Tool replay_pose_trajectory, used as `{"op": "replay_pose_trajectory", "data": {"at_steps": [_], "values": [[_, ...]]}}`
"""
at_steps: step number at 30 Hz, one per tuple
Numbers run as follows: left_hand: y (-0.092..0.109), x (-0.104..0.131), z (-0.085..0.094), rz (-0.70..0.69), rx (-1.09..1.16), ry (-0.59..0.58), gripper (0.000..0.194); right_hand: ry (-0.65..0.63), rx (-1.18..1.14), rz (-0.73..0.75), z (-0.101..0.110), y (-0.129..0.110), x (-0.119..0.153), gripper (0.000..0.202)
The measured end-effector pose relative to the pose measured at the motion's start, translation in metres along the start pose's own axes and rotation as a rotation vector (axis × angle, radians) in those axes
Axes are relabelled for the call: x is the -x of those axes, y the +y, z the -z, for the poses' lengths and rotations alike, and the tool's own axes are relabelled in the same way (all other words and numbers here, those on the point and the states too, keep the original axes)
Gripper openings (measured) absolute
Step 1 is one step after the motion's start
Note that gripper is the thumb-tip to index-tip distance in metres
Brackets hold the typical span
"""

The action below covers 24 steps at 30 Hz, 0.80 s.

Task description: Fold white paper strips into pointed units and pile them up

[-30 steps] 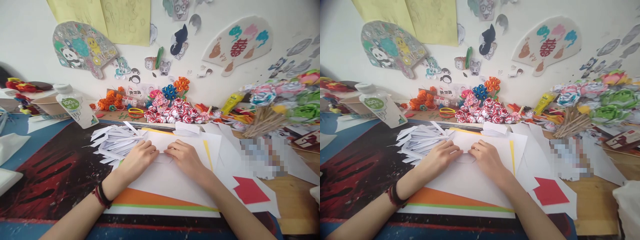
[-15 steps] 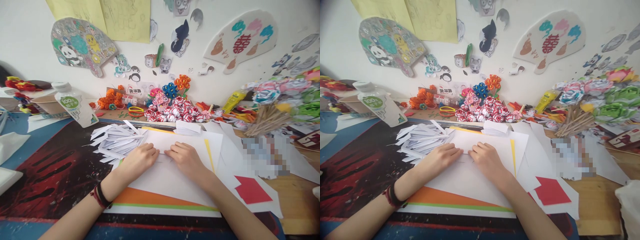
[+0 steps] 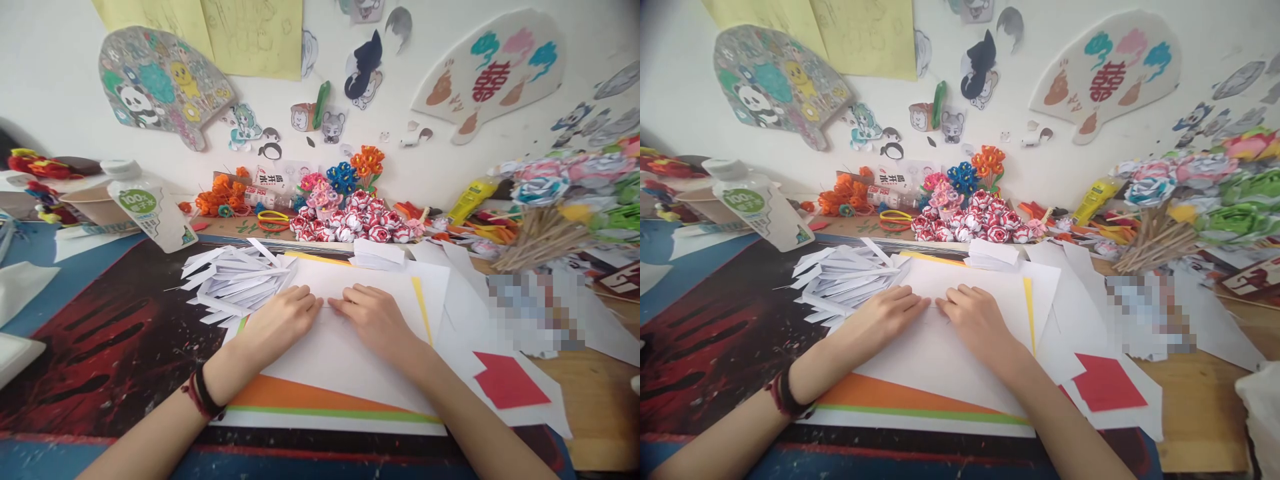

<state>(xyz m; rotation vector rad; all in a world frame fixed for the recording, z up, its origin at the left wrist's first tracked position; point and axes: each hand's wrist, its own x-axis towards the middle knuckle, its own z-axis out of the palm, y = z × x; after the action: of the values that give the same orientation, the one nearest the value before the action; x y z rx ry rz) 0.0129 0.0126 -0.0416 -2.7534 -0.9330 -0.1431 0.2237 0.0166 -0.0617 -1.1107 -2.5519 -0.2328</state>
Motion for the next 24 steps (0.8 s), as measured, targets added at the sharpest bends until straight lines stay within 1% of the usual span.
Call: {"op": "replay_pose_trajectory", "data": {"at_steps": [8,13,17,20,23,24], "values": [[0.002,0.001,-0.002,-0.015,-0.005,0.022,0.018,-0.026,0.032,-0.021,0.000,-0.001,0.001,0.024],[0.000,0.000,-0.002,-0.017,-0.017,-0.013,0.020,-0.077,0.061,-0.020,0.003,-0.002,0.001,0.021],[-0.002,-0.001,0.000,0.004,0.025,-0.041,0.020,-0.107,0.095,-0.046,0.008,-0.004,0.003,0.019],[-0.003,0.000,0.002,0.015,0.055,-0.041,0.019,-0.126,0.062,-0.097,0.012,-0.005,0.005,0.026],[-0.003,0.001,0.004,0.021,0.061,-0.032,0.019,-0.143,-0.018,-0.151,0.014,-0.004,0.007,0.040],[-0.003,0.002,0.005,0.027,0.052,-0.023,0.018,-0.130,-0.059,-0.172,0.014,-0.003,0.008,0.042]]}}
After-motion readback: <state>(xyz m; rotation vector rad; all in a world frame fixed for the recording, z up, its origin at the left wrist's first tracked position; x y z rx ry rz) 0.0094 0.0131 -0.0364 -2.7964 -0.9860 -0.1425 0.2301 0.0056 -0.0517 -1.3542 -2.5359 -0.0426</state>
